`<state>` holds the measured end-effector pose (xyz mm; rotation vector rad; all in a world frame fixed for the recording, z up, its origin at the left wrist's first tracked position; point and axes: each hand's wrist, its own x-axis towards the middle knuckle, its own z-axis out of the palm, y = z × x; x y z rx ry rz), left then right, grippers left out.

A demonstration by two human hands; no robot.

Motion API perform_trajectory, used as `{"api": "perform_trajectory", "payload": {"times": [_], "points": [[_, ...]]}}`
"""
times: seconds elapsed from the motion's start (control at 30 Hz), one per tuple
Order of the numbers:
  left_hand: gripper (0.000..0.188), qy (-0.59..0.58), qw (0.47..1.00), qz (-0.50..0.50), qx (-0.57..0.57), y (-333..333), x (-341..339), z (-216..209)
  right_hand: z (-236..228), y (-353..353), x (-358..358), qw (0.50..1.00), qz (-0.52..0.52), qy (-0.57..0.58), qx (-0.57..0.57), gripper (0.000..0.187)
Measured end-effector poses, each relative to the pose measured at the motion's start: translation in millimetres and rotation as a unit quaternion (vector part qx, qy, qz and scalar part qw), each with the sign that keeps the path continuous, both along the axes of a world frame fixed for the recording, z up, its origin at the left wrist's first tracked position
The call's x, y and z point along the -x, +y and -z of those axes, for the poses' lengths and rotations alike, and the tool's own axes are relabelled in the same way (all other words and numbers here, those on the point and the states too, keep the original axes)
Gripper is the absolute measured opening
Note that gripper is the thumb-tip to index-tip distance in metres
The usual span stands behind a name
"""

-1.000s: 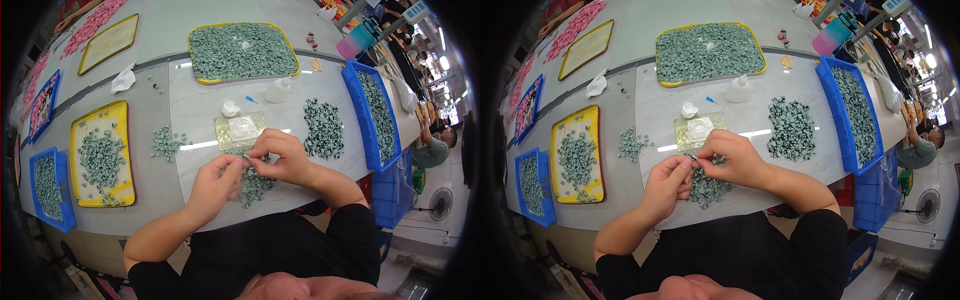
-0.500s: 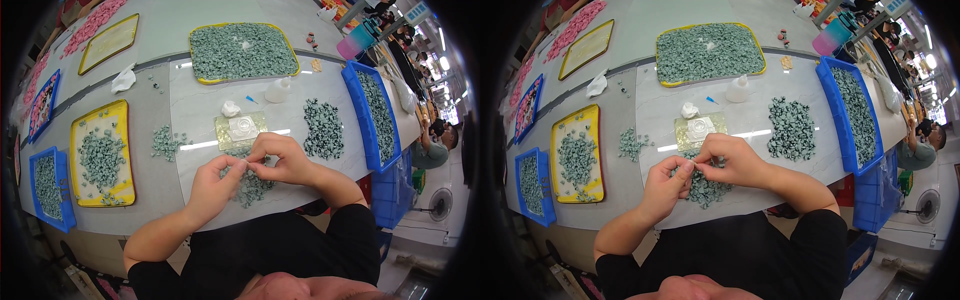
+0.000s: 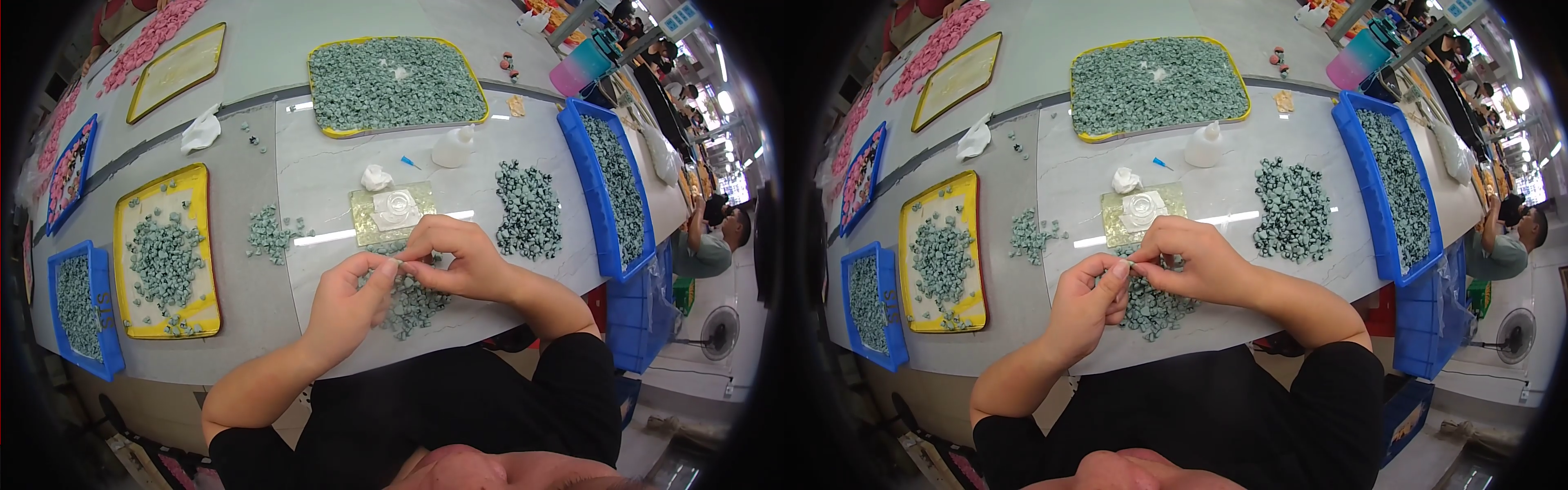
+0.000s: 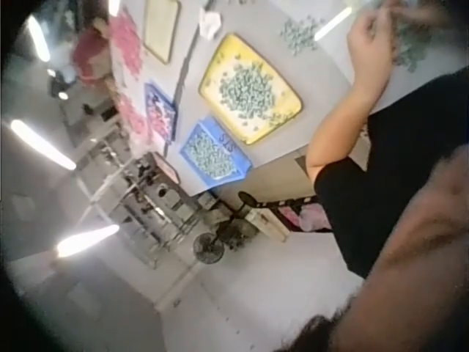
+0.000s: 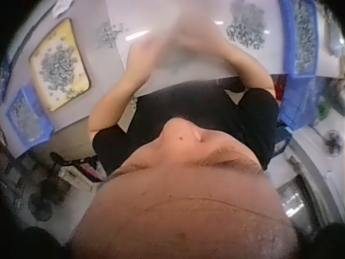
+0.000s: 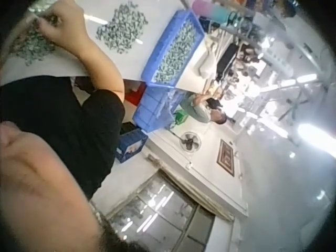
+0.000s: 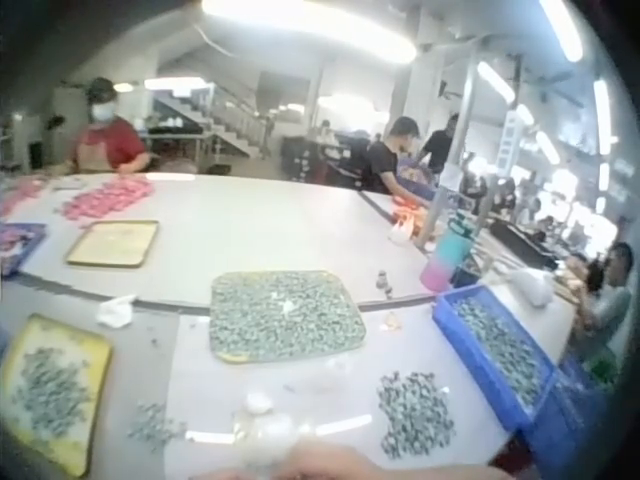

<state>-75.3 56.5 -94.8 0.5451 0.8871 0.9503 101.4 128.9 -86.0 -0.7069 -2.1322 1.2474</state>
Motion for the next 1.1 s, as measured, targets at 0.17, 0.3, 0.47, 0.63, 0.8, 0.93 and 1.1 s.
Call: {"api": "perform_trajectory", "payload": {"times": [0.17,0.3,0.47,0.63,0.8,0.93,1.1], "points": [[0.018,-0.012,1.000,0.003,0.003,0.3,0.5,0.2,-1.8,-0.1,0.3,1.000,-0.002,-0.007,0.004,0.010],[0.018,-0.013,1.000,0.005,0.006,-0.3,-0.7,1.0,-1.8,0.1,-0.4,1.000,0.002,-0.006,-0.003,0.010],[0.019,-0.022,1.000,-0.003,-0.003,-0.9,-1.8,0.8,-1.4,0.1,-1.1,0.999,0.024,0.009,-0.039,0.012],[0.018,-0.016,1.000,-0.004,-0.004,-0.3,-1.3,-0.9,-3.3,1.0,-1.7,0.999,0.023,0.004,-0.036,0.012],[0.017,-0.017,1.000,-0.006,-0.006,-1.2,0.1,-0.5,-3.4,0.5,-1.8,0.999,0.016,-0.001,-0.037,0.012],[0.017,-0.009,1.000,0.002,0.000,-1.9,-0.1,-0.3,-1.0,-1.7,-2.1,0.999,0.004,0.007,-0.052,0.015],[0.018,0.009,1.000,-0.006,-0.001,-1.8,-4.7,-2.8,1.0,0.0,-4.1,0.996,0.008,0.024,-0.087,0.017]]}}
